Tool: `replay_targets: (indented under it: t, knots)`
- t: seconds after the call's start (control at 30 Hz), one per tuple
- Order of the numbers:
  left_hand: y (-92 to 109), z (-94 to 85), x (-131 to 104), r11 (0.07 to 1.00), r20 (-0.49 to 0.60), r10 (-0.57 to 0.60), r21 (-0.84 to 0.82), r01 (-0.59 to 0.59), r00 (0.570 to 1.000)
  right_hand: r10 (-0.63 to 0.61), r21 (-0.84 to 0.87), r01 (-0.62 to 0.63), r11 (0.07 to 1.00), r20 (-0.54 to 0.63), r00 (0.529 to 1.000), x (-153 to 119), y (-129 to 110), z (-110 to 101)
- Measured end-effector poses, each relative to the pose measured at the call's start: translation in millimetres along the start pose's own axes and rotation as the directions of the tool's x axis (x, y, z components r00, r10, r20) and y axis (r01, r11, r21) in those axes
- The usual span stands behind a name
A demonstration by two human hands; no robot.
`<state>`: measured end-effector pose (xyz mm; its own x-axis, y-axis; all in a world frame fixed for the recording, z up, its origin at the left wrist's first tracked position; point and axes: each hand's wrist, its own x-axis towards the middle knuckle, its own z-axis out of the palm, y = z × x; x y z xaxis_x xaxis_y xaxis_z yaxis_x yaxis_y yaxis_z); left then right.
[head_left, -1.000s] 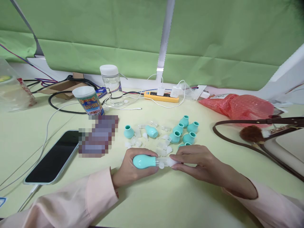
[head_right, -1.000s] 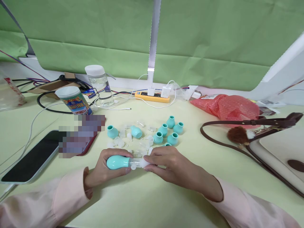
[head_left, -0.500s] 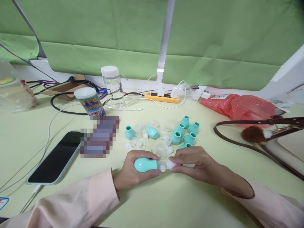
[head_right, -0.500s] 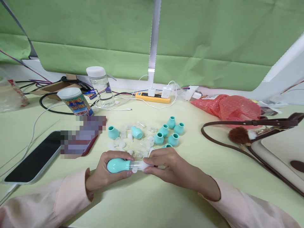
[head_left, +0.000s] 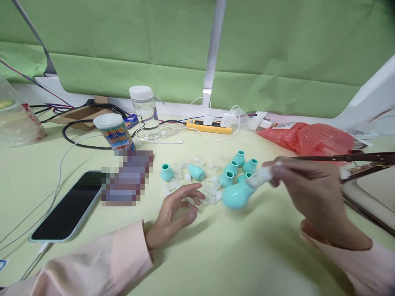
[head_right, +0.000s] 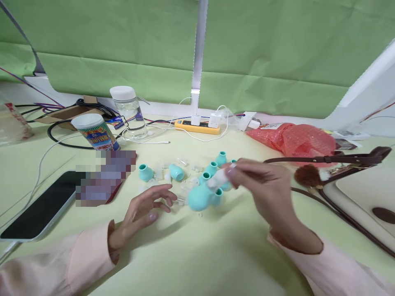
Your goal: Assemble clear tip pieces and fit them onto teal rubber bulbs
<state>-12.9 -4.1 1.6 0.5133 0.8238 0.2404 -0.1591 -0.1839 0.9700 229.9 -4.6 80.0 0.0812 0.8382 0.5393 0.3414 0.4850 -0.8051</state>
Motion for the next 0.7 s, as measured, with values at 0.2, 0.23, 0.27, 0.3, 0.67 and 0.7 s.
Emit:
replay_targets:
  t: [0.2, 0.23, 0.27, 0.3, 0.67, 0.7]
  knots:
    - [3.7, 5.9, 0.8, 0.976, -0.041, 0.031, 0.218, -0.021, 0.999, -0.252, -0.414, 0.047, 0.909, -0.457, 0.853, 34.7, 21.1, -35.2]
    - [4.4, 6.8, 1.1, 0.967, -0.042, 0.042, 0.251, -0.030, 0.998, -0.291, -0.483, 0.050, 0.874, -0.438, 0.850, 40.8, 29.3, -40.0]
    - [4.9, 7.5, 1.6, 0.959, -0.046, 0.054, 0.280, -0.039, 0.997, -0.345, -0.541, 0.066, 0.838, -0.433, 0.833, 46.6, 38.6, -44.5]
    - [5.2, 7.9, 2.2, 0.952, -0.053, 0.065, 0.303, -0.046, 0.996, -0.356, -0.576, 0.055, 0.815, -0.424, 0.832, 52.0, 48.6, -48.8]
    - [8.3, 9.2, 4.7, 0.915, -0.114, 0.122, 0.397, -0.068, 0.986, 0.031, -0.656, -0.194, 0.730, -0.251, 0.967, 67.8, 106.7, -62.9]
    - [8.3, 9.2, 4.8, 0.914, -0.119, 0.123, 0.400, -0.066, 0.985, 0.030, -0.658, -0.191, 0.728, -0.248, 0.968, 67.7, 107.5, -62.7]
